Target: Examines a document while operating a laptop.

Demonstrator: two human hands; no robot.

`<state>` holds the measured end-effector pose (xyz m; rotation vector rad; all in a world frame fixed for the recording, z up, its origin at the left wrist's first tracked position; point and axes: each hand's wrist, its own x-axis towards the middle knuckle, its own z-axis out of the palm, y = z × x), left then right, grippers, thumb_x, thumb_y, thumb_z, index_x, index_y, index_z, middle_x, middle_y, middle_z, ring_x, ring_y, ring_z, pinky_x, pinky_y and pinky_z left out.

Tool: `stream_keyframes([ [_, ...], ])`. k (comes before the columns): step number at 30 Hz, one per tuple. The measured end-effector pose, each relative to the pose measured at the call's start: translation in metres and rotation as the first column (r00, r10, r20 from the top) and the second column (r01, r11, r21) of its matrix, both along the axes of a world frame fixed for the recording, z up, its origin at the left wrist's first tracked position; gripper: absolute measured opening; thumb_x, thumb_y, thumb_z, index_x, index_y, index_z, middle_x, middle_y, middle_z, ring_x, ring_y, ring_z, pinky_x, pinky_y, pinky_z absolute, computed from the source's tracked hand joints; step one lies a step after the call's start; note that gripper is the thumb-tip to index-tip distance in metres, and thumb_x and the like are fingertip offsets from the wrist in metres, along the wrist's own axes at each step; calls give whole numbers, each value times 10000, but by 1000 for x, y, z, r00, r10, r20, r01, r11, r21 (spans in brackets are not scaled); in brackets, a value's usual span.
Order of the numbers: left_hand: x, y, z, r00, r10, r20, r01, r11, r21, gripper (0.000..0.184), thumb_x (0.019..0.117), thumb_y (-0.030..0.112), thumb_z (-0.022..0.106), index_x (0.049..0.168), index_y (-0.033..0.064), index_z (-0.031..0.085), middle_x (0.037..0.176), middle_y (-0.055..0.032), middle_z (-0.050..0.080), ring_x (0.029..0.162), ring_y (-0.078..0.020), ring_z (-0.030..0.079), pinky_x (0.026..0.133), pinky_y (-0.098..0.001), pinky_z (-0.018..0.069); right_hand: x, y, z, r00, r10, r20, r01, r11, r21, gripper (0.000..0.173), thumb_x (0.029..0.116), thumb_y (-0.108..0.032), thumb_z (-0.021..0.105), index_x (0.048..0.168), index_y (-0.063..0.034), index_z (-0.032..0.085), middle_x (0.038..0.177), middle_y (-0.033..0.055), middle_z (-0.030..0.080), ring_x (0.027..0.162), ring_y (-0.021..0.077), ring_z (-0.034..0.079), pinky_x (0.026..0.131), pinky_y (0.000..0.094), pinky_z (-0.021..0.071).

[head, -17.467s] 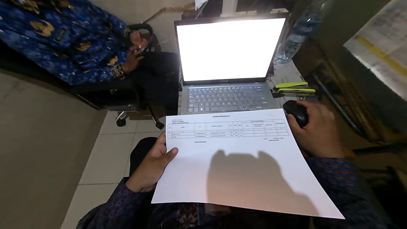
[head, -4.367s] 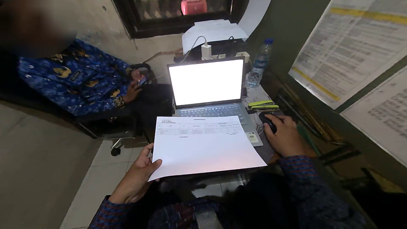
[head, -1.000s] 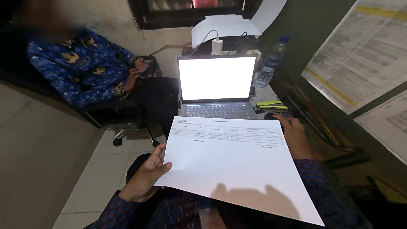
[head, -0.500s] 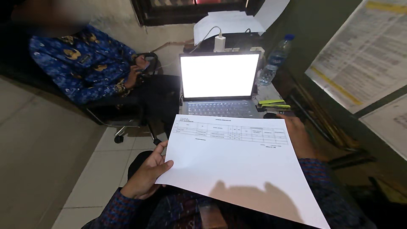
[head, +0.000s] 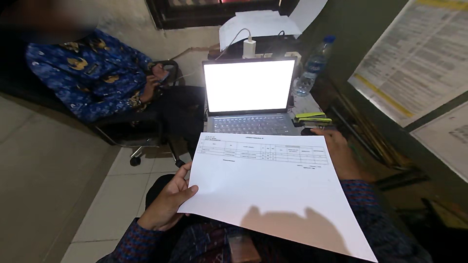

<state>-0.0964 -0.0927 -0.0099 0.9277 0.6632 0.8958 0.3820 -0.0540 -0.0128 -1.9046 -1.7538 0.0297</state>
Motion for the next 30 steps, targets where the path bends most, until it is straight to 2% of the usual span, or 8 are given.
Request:
stream_keyframes([
  [4, 0, 1, 0, 998, 13, -59, -12, 1000, 10, 613, 987, -26, 537, 1517, 164, 294, 1162, -202, 700, 882, -295, 761, 672, -398, 654, -1, 1, 3, 1000, -11, 1, 11, 999, -43, 520, 905, -353, 693, 1398, -197, 640, 1353, 267, 583, 1228, 490, 563, 973, 698, 465],
  [7, 1, 1, 1, 999, 13, -51, -13, 1000, 3, 612, 982, -24, 549, 1510, 159, 300, 1190, -206, 693, 895, -300, 760, 667, -392, 652, 0, 2, 1, 1000, -13, -5, 13, 1000, -25, 473, 912, -337, 704, 1364, -201, 667, 1345, 255, 592, 1215, 477, 577, 958, 689, 482],
  [16, 0, 3, 1, 1000, 2, -19, -2, 1000, 9, 608, 987, -20, 558, 1509, 162, 304, 1191, -210, 692, 900, -304, 761, 688, -399, 655, 0, 1, -4, 1000, -15, 5, 15, 1000, 27, 486, 907, -441, 649, 1327, -201, 691, 1328, 246, 596, 1196, 457, 582, 955, 658, 487],
  [20, 1, 2, 1, 999, 16, -45, -15, 1000, 5, 606, 985, -29, 540, 1507, 162, 298, 1169, -202, 700, 897, -303, 762, 700, -407, 655, 0, 1, -4, 1000, -17, 2, 17, 1000, 21, 506, 909, -466, 627, 1329, -192, 690, 1337, 240, 596, 1209, 449, 580, 974, 656, 476],
  [23, 2, 1, -1, 998, 32, -46, -32, 999, 10, 616, 977, -20, 559, 1508, 158, 301, 1163, -203, 701, 899, -304, 761, 709, -415, 656, 0, 0, -3, 1000, -21, -12, 21, 1000, 6, 464, 953, -434, 608, 1341, -192, 684, 1352, 248, 584, 1229, 455, 567, 996, 660, 467],
  [26, 1, -1, -1, 997, 52, -55, -51, 999, 18, 624, 965, -15, 575, 1505, 158, 314, 1163, -197, 700, 890, -292, 760, 700, -406, 657, 0, 0, -4, 999, -33, -9, 33, 999, -3, 422, 977, -420, 592, 1335, -219, 687, 1336, 235, 597, 1209, 451, 581, 970, 667, 479],
  [28, 0, 1, -4, 996, 61, -59, -59, 998, 29, 625, 966, -13, 575, 1508, 161, 317, 1168, -191, 700, 882, -281, 761, 680, -393, 655, 0, 0, -3, 999, -45, -1, 45, 999, 3, 434, 965, -409, 597, 1344, -216, 679, 1324, 233, 605, 1194, 449, 593, 952, 676, 482],
  [30, -2, 1, -6, 995, 75, -64, -72, 996, 47, 625, 959, -19, 573, 1506, 160, 329, 1190, -179, 695, 886, -270, 759, 681, -387, 655, 1, 1, -6, 998, -68, 18, 68, 998, 5, 519, 930, -456, 606, 1393, -226, 637, 1306, 214, 613, 1174, 427, 606, 936, 657, 501],
])
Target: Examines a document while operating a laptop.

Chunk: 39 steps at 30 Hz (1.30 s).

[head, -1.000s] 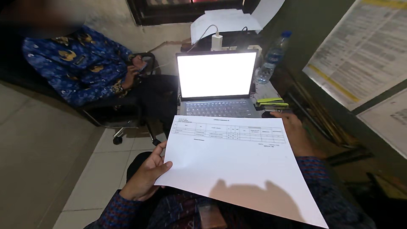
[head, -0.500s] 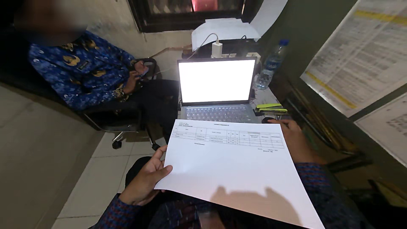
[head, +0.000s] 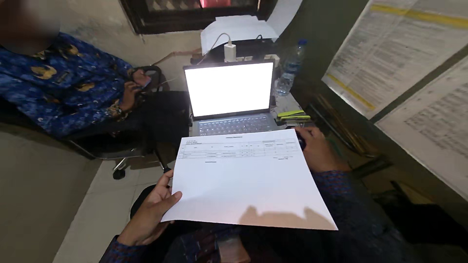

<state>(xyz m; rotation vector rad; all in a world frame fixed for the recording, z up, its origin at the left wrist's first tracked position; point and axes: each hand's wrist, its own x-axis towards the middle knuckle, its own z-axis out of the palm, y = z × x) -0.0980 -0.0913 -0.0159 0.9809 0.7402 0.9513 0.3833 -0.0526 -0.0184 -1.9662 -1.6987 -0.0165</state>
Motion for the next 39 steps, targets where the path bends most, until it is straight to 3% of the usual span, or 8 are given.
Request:
stream_keyframes([
  [5, -6, 0, -1, 999, 46, -28, -46, 999, 9, 647, 947, 14, 600, 1512, 161, 323, 1209, -177, 690, 906, -279, 759, 683, -396, 657, 4, 3, -5, 995, -40, -88, 45, 997, 57, 651, 928, -543, 622, 1449, -157, 562, 1344, 220, 596, 1202, 410, 607, 963, 642, 506],
  [12, -23, -5, -7, 997, 81, 10, -82, 997, 18, 644, 945, -14, 579, 1514, 146, 322, 1201, -183, 692, 880, -264, 761, 636, -364, 651, 23, 14, 14, 937, -70, -342, 62, 998, -33, 525, 1007, -392, 615, 1437, -99, 549, 1307, 233, 617, 1077, 367, 666, 916, 581, 553],
  [16, -30, -10, -9, 999, 51, 7, -51, 999, 1, 639, 947, -22, 584, 1505, 161, 332, 1201, -182, 693, 883, -275, 760, 642, -380, 654, 6, 15, 29, 981, -27, -195, 21, 999, -31, 535, 1000, -404, 623, 1426, -86, 569, 1345, 252, 586, 1171, 411, 622, 972, 621, 515],
  [20, -42, -17, -13, 997, -56, 45, 56, 998, -16, 658, 943, 13, 633, 1515, 156, 340, 1279, -153, 668, 974, -283, 745, 756, -418, 656, -45, 29, 37, 961, 274, 23, -274, 962, -14, 542, 1006, -445, 578, 1375, -49, 617, 1361, 239, 602, 1274, 433, 569, 1052, 655, 448],
  [23, -59, -20, -27, 980, -163, 109, 166, 986, -18, 678, 920, 70, 701, 1506, 157, 371, 1310, -134, 662, 1050, -266, 727, 864, -428, 634, -93, 51, 33, 884, 452, 120, -444, 892, -85, 590, 1014, -537, 515, 1371, -82, 633, 1380, 204, 612, 1316, 393, 550, 1089, 594, 444],
  [27, -85, -28, -46, 968, -219, 119, 228, 972, -66, 700, 908, 148, 758, 1504, 183, 394, 1306, -106, 674, 1055, -237, 728, 877, -407, 630, -157, 79, 28, 850, 502, 161, -466, 858, -215, 650, 1012, -627, 436, 1417, -154, 619, 1470, 154, 566, 1403, 340, 490, 1160, 545, 399],
  [32, -101, -38, -62, 982, -159, 104, 169, 981, -100, 706, 899, 157, 762, 1503, 172, 396, 1302, -119, 672, 1052, -246, 726, 874, -419, 628, -199, 113, 24, 843, 499, 199, -437, 853, -287, 676, 1000, -675, 412, 1455, -208, 589, 1513, 145, 533, 1455, 369, 423, 1203, 584, 323],
  [39, -106, -29, -61, 985, -122, 121, 131, 989, -66, 693, 893, 160, 765, 1489, 171, 410, 1303, -111, 672, 1044, -236, 728, 864, -403, 631, -213, 126, 22, 852, 466, 239, -407, 876, -257, 687, 982, -708, 416, 1347, -183, 667, 1378, 157, 617, 1371, 386, 496, 1163, 616, 359],
])
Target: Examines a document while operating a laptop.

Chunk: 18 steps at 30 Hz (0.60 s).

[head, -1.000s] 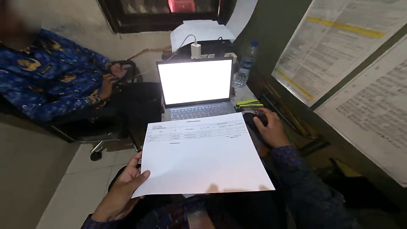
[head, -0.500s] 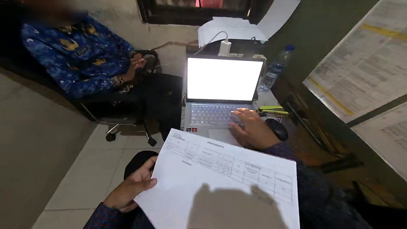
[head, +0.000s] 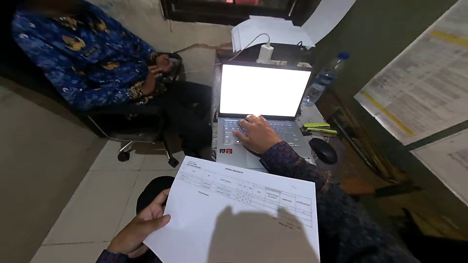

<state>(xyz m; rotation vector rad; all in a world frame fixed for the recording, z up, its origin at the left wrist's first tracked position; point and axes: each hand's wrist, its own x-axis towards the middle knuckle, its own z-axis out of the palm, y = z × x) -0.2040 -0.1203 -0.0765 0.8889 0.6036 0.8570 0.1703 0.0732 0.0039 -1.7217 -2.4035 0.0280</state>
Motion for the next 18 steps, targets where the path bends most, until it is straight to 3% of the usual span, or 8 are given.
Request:
stream_keyframes([
  [10, 18, 5, 13, 995, 39, 97, -45, 997, 59, 668, 935, 99, 712, 1508, 159, 373, 1322, -126, 660, 1079, -250, 721, 895, -417, 624, -1, 0, 0, 1000, -4, -7, 4, 999, -52, 687, 996, -692, 394, 1396, -186, 631, 1438, 175, 574, 1405, 396, 464, 1173, 618, 335],
  [15, 33, 9, 21, 983, 80, 167, -93, 993, 69, 662, 936, 65, 698, 1506, 146, 370, 1323, -154, 652, 1110, -278, 706, 928, -452, 609, 18, 10, 2, 995, 45, -94, -48, 998, -32, 626, 1002, -648, 461, 1460, -238, 582, 1373, 164, 622, 1302, 361, 563, 1095, 561, 443],
  [18, 36, 14, 26, 980, 104, 170, -117, 991, 66, 649, 941, 52, 689, 1499, 148, 372, 1327, -146, 652, 1105, -279, 710, 923, -456, 612, 39, 4, 34, 983, -10, -184, 19, 999, 46, 550, 1008, -541, 552, 1429, -191, 606, 1346, 142, 629, 1218, 346, 616, 989, 556, 532],
])
